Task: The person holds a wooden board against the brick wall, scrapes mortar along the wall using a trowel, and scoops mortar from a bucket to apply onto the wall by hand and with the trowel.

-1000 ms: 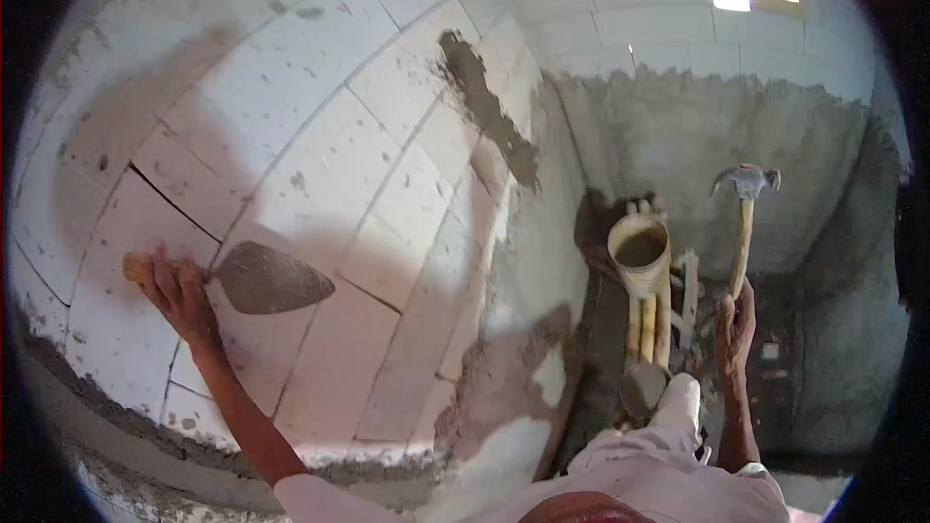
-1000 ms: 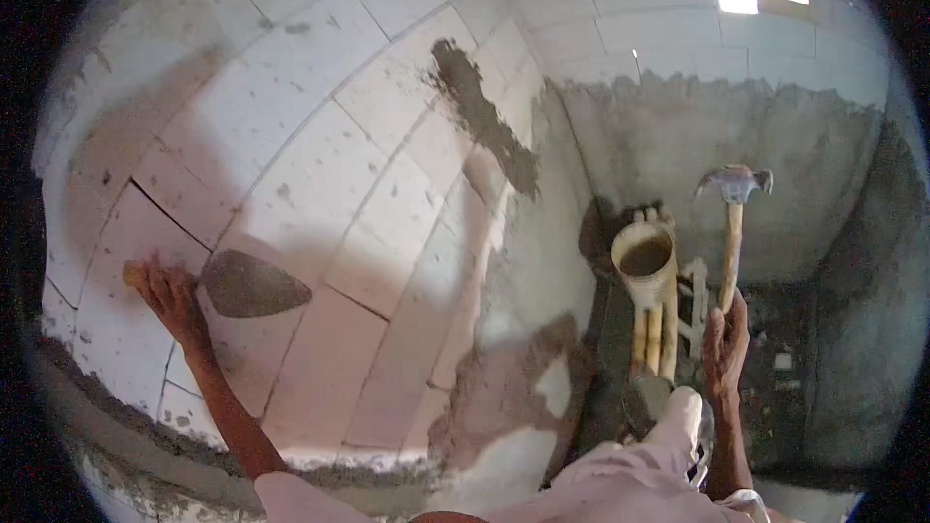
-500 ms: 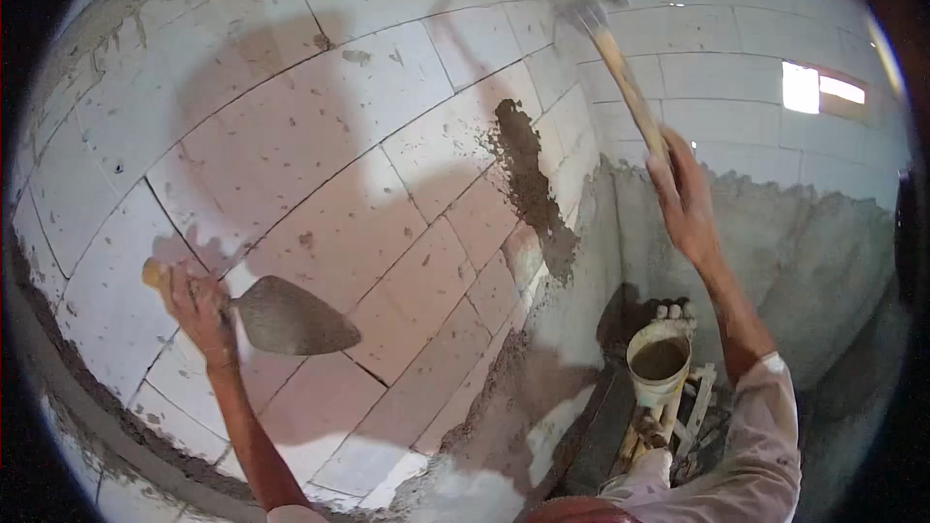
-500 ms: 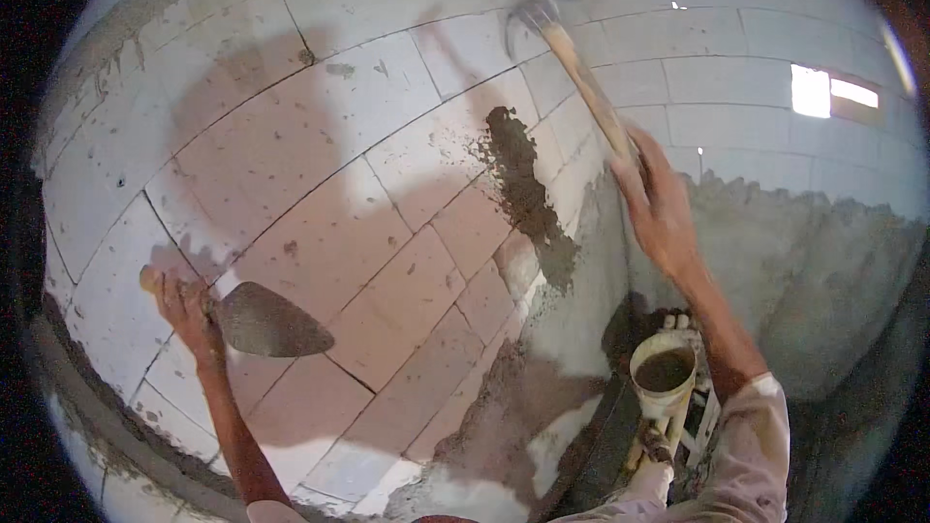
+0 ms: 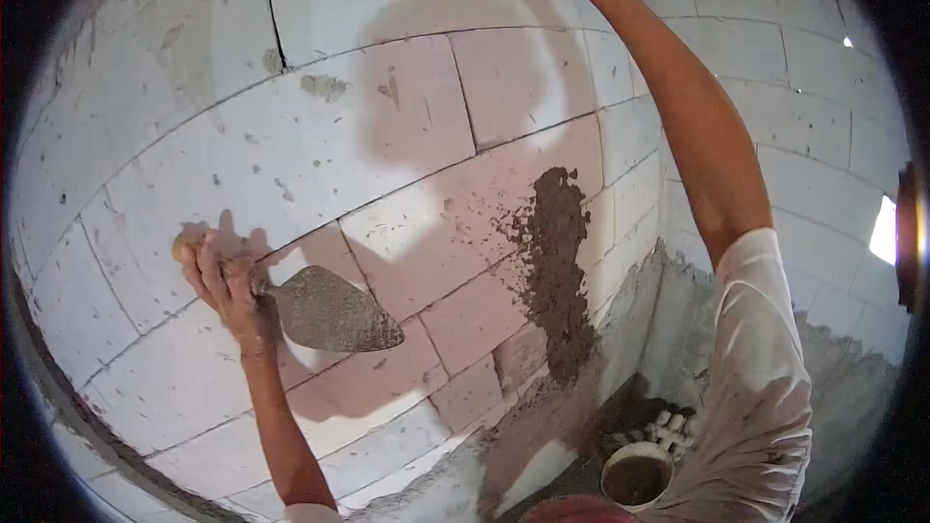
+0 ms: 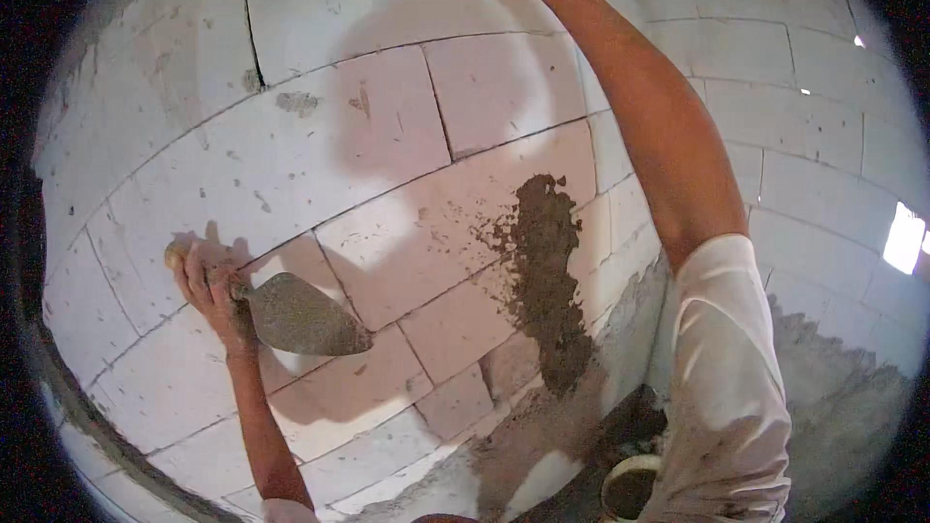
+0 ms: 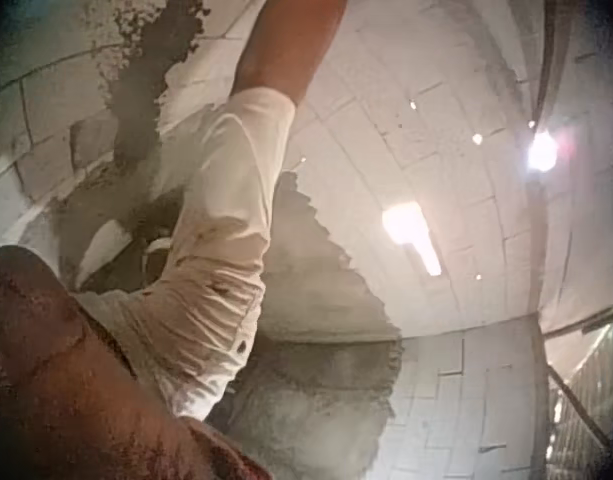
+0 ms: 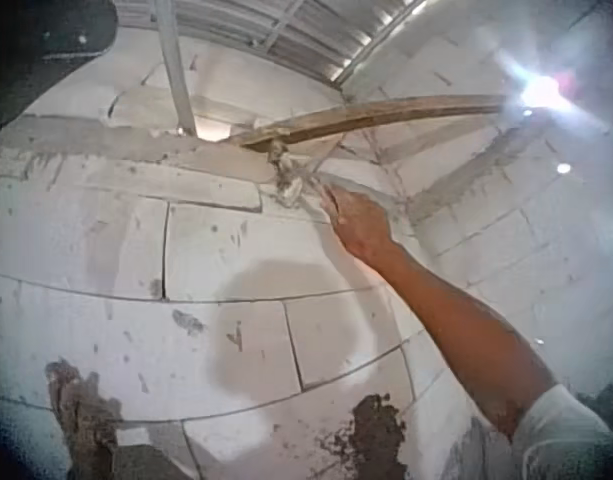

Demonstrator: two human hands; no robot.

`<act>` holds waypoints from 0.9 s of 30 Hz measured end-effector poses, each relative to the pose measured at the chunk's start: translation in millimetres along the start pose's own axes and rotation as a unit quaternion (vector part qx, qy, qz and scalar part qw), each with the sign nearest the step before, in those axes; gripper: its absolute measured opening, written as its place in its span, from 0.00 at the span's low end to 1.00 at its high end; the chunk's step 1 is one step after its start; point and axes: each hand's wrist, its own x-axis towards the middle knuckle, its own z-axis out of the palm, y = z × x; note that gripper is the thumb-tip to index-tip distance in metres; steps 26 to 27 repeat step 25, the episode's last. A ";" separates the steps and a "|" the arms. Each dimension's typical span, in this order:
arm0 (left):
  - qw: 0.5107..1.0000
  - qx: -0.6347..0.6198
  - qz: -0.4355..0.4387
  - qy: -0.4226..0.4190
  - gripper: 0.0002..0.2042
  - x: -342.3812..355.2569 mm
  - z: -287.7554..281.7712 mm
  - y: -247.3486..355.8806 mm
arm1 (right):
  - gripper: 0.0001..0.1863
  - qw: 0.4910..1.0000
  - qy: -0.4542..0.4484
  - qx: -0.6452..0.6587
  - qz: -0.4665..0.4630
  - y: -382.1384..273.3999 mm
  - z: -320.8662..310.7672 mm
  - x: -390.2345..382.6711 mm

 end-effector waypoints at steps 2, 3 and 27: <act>0.999 0.021 -0.024 -0.024 0.10 -3.2 1.9 6.5 | 0.18 0.997 -0.031 -0.057 0.047 -7.1 28.6 15.0; 0.997 0.046 -0.039 -0.052 0.16 -5.9 -2.8 6.5 | 0.18 0.998 -0.023 -0.051 0.043 -15.2 33.5 24.4; 0.996 0.075 -0.017 -0.046 0.08 -15.5 -2.3 -6.4 | 0.24 0.971 -0.236 -0.009 -0.032 56.9 83.3 27.3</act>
